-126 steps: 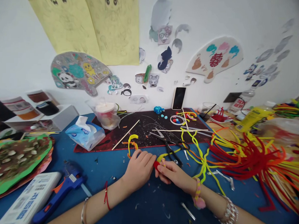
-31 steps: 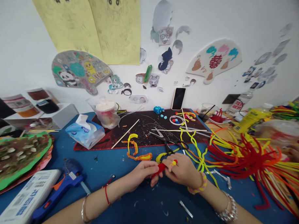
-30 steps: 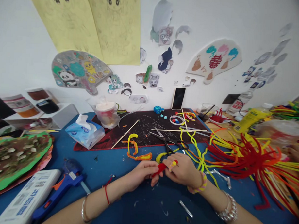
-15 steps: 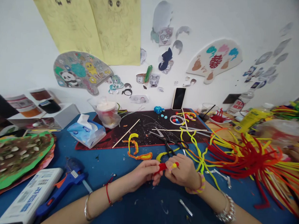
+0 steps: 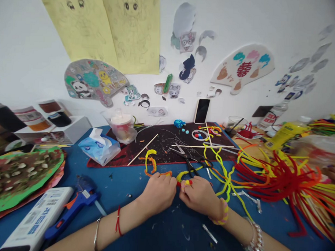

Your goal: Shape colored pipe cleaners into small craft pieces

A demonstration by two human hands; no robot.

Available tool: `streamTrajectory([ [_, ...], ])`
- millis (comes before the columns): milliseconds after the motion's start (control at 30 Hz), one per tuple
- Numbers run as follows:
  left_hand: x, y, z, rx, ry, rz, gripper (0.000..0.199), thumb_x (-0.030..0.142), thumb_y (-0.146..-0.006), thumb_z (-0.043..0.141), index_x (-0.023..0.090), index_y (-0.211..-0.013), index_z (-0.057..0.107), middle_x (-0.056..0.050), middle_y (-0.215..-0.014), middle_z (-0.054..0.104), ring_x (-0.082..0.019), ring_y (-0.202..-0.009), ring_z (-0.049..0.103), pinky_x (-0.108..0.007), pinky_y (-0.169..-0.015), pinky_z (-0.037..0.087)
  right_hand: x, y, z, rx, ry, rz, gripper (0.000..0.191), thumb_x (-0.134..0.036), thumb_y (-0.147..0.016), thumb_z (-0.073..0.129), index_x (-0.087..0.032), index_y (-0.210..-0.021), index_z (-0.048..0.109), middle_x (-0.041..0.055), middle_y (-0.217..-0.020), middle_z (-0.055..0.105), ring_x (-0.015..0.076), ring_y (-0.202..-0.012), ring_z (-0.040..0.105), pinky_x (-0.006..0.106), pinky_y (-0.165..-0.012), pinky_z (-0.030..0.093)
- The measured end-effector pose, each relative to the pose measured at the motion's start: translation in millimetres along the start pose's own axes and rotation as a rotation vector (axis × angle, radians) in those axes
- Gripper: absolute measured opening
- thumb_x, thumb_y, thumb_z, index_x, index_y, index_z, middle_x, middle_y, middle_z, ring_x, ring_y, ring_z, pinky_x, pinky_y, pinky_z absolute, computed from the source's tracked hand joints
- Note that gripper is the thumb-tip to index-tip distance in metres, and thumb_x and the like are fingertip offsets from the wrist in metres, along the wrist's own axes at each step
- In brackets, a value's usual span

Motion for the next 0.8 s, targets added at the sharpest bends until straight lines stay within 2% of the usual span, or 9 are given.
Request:
streamTrajectory([
  [100, -2, 1, -0.1, -0.002, 0.055, -0.052, 0.022, 0.016, -0.083, 0.034, 0.013, -0.074, 0.054, -0.009, -0.065, 0.056, -0.019, -0.061, 0.052, -0.031, -0.061, 0.032, 0, -3, -3, 0.016, -0.022, 0.004, 0.029, -0.019, -0.081, 0.042, -0.017, -0.053, 0.051, 0.003, -0.049, 0.05, 0.0132, -0.05, 0.042, 0.03, -0.053, 0.025],
  [167, -7, 2, -1.2, 0.022, 0.214, -0.111, 0.023, 0.019, -0.084, 0.034, 0.014, -0.072, 0.053, -0.007, -0.065, 0.056, -0.017, -0.061, 0.052, -0.03, -0.061, 0.032, 1, -4, -6, 0.035, -0.04, 0.003, 0.029, -0.017, -0.081, 0.042, -0.017, -0.053, 0.05, 0.0029, -0.051, 0.05, 0.0129, -0.052, 0.043, 0.03, -0.054, 0.024],
  [267, -15, 1, 6.6, -0.019, 0.737, -0.248, 0.022, 0.027, -0.085, 0.035, 0.016, -0.071, 0.049, -0.002, -0.063, 0.052, -0.014, -0.058, 0.049, -0.025, -0.056, 0.034, 6, -5, -9, 0.04, -0.036, 0.004, 0.028, -0.016, -0.082, 0.042, -0.017, -0.055, 0.051, 0.0032, -0.055, 0.052, 0.013, -0.054, 0.043, 0.03, -0.054, 0.024],
  [367, -10, 1, 21.6, -0.217, 1.359, -0.346, 0.023, 0.036, -0.083, 0.041, 0.015, -0.076, 0.049, 0.0, -0.066, 0.051, -0.01, -0.054, 0.048, -0.022, -0.053, 0.037, 12, -5, -9, 0.03, -0.018, 0.008, 0.024, -0.016, -0.082, 0.041, -0.016, -0.062, 0.055, 0.0037, -0.059, 0.054, 0.0138, -0.056, 0.044, 0.031, -0.056, 0.025],
  [467, -4, 2, 24.4, -0.347, 1.737, -0.417, 0.03, 0.04, -0.081, 0.044, 0.012, -0.079, 0.054, -0.002, -0.07, 0.052, -0.01, -0.059, 0.05, -0.023, -0.057, 0.04, 18, -6, -12, 0.049, -0.011, 0.03, 0.022, -0.015, -0.082, 0.04, -0.015, -0.069, 0.057, 0.0038, -0.06, 0.054, 0.0138, -0.056, 0.043, 0.031, -0.056, 0.026],
  [533, -4, 3, 22.9, -0.361, 1.864, -0.449, 0.032, 0.04, -0.08, 0.046, 0.01, -0.08, 0.057, -0.003, -0.069, 0.053, -0.011, -0.061, 0.052, -0.024, -0.059, 0.04, 20, -6, -14, 0.061, -0.01, 0.047, 0.022, -0.015, -0.082, 0.039, -0.014, -0.073, 0.059, 0.0037, -0.06, 0.053, 0.0137, -0.055, 0.043, 0.03, -0.056, 0.026],
  [633, -4, 4, 21.8, -0.373, 1.898, -0.439, 0.025, 0.034, -0.077, 0.051, 0.01, -0.078, 0.06, -0.003, -0.067, 0.055, -0.01, -0.06, 0.051, -0.023, -0.06, 0.04, 21, -6, -14, 0.047, -0.028, 0.052, 0.02, -0.018, -0.081, 0.04, -0.014, -0.078, 0.06, 0.0039, -0.063, 0.054, 0.0138, -0.057, 0.043, 0.03, -0.057, 0.027],
  [800, 2, 8, 28.3, -0.458, 1.848, -0.412, 0.022, 0.03, -0.076, 0.053, 0.01, -0.079, 0.063, -0.002, -0.062, 0.055, -0.008, -0.055, 0.049, -0.021, -0.058, 0.035, 17, -2, -11, 0.025, -0.037, -0.04, 0.023, -0.019, -0.081, 0.04, -0.016, -0.065, 0.056, 0.0036, -0.059, 0.054, 0.014, -0.056, 0.043, 0.031, -0.056, 0.026],
])
Point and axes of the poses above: each hand's wrist, its own y-axis away from the middle knuckle, its own z-axis out of the palm, x = y × z, the point moved 7 cm from there along -y, towards the middle knuckle
